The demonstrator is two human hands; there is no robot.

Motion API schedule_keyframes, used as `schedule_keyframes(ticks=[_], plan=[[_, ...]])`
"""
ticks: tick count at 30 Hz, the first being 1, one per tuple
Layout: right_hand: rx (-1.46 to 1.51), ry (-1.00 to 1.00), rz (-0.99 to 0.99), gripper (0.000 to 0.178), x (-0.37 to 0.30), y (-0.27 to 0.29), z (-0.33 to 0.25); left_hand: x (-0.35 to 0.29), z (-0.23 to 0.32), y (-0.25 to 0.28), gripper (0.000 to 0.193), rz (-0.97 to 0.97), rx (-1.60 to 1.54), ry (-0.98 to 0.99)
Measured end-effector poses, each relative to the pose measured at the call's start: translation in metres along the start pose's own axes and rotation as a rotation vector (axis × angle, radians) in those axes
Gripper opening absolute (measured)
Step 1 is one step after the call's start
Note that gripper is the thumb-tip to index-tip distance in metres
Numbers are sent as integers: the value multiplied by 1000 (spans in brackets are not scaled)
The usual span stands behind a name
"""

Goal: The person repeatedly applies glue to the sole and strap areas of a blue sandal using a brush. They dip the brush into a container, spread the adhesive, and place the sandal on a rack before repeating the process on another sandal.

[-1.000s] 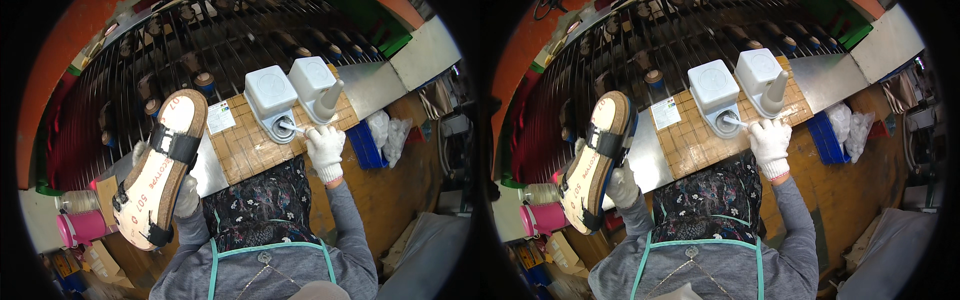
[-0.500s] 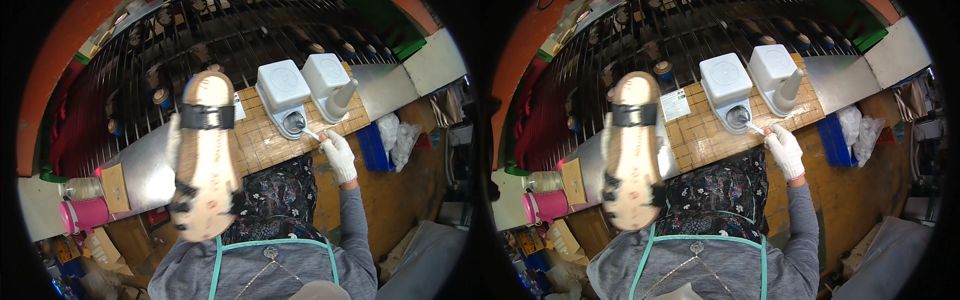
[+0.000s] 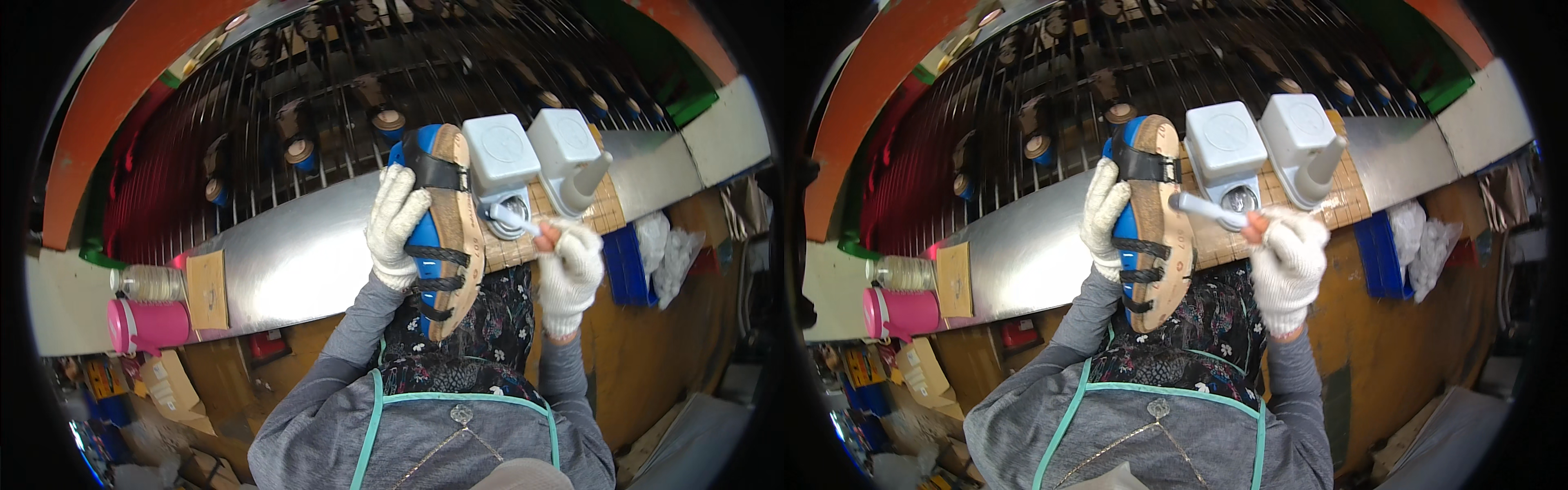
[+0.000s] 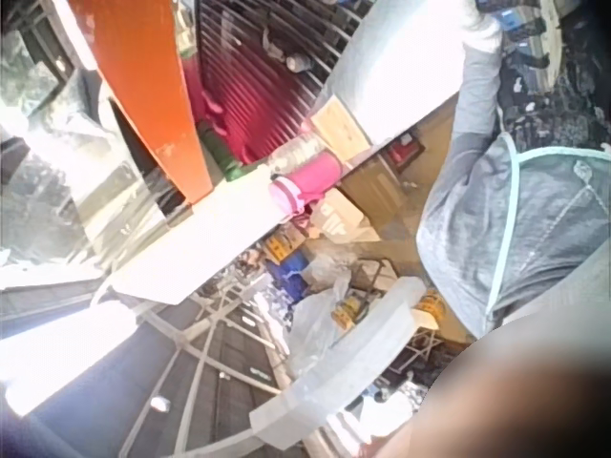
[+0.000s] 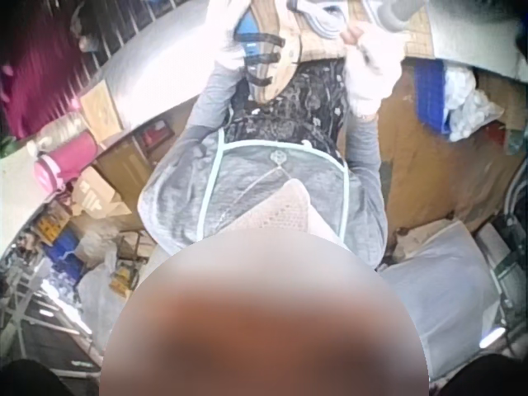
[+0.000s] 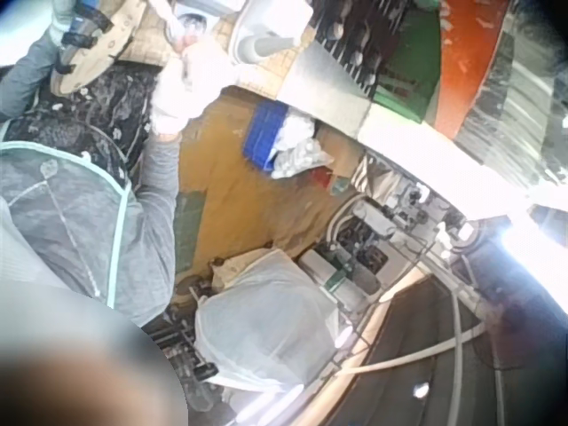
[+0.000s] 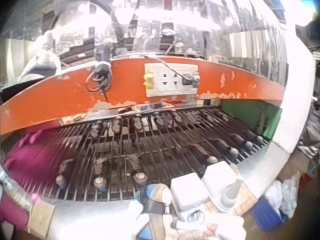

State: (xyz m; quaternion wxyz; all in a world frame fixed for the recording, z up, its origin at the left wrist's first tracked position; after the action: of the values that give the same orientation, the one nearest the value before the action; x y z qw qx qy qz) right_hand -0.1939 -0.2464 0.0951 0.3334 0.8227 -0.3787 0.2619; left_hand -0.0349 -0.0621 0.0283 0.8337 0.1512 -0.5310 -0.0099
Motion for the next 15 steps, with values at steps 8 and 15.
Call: schedule_keyframes(ticks=[8, 15], plan=[[564, -541, -205, 17, -33, -50, 9, -13, 3, 19, 55, -49, 91, -72], [508, -432, -139, 16, -15, -64, 18, -13, 8, 26, 59, -81, 114, -123]])
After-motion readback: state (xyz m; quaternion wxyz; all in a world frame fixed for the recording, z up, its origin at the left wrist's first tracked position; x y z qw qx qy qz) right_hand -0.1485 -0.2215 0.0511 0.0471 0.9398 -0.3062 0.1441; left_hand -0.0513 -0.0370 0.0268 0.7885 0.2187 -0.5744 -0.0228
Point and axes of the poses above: each hand's wrist, its own x-axis towards the middle knuckle, its own y-axis out of the back of the hand, z = x × y, the point moved 3 cm from there along x, towards the middle knuckle, and after that the axes turned 10 degrees about x, right-handed, at the moved point
